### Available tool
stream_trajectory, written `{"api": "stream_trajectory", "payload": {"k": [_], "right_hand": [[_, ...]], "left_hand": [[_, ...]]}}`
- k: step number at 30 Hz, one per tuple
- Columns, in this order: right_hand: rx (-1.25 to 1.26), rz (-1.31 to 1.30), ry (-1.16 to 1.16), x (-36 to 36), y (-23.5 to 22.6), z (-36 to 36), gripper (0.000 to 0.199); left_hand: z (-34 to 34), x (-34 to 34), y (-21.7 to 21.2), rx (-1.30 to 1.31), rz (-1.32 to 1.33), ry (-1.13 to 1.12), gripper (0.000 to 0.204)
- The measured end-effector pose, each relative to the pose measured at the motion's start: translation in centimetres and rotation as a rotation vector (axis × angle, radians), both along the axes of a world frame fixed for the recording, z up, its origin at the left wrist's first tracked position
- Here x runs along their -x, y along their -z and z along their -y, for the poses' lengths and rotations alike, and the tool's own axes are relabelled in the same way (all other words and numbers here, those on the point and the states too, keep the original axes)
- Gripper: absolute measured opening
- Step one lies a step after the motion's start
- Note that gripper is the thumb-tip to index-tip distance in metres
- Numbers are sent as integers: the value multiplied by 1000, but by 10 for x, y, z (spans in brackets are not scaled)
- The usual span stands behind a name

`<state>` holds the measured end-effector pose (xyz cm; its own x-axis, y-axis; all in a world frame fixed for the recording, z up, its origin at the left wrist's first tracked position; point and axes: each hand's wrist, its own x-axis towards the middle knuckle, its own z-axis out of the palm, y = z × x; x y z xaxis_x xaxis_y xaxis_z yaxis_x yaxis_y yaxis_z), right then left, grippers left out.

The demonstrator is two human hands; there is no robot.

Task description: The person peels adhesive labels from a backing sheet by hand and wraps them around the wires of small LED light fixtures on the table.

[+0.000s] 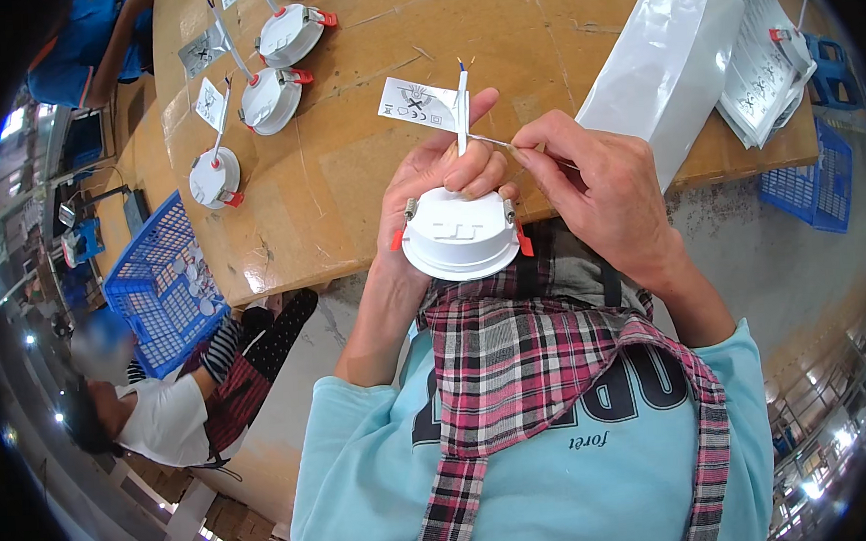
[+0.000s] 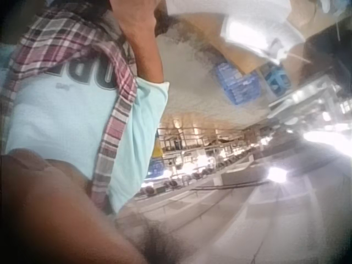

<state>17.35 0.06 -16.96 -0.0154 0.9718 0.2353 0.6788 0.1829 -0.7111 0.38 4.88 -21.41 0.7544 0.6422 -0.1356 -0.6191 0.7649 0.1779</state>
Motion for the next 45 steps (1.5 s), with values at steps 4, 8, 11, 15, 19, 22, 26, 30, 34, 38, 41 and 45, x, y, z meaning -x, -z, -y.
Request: {"api": "stream_trajectory", "payload": {"k": [4, 8, 11, 15, 19, 22, 26, 30, 34, 38, 41, 45], "right_hand": [[-17, 15, -12, -1, -3, 0, 6], [-5, -3, -6, 1, -5, 1, 6], [-5, 21, -8, 0, -3, -1, 6], [-6, 54, 7, 0, -7, 0, 7], [5, 118, 57, -1, -7, -2, 4], [52, -38, 95, 0, -3, -2, 5], [62, -441, 38, 1, 9, -7, 10], [365, -804, 25, -4, 9, -10, 17], [315, -387, 38, -15, 8, -14, 17], [107, -232, 96, -15, 9, -13, 14], [-132, -39, 57, -21, 19, -15, 10], [-192, 63, -25, -25, 18, -6, 10]], "left_hand": [[0, 1, 0, -61, -74, -7, 60], [2, 2, -2, -99, -101, -1, 60], [1, 0, 0, -108, -121, 8, 60], [3, -2, -4, -150, -166, -1, 60], [3, -3, -7, -161, -173, -17, 59], [5, -4, -8, -141, -177, -15, 59], [8, -6, -10, -103, -232, 24, 51], [4, -11, -21, -91, -407, 128, 43], [-3, -15, -20, -147, -436, 185, 39], [-5, -17, -22, -234, -478, 232, 31], [-5, -22, -22, -207, -612, 243, 30], [-3, -16, -11, -214, -525, 286, 29]]}}
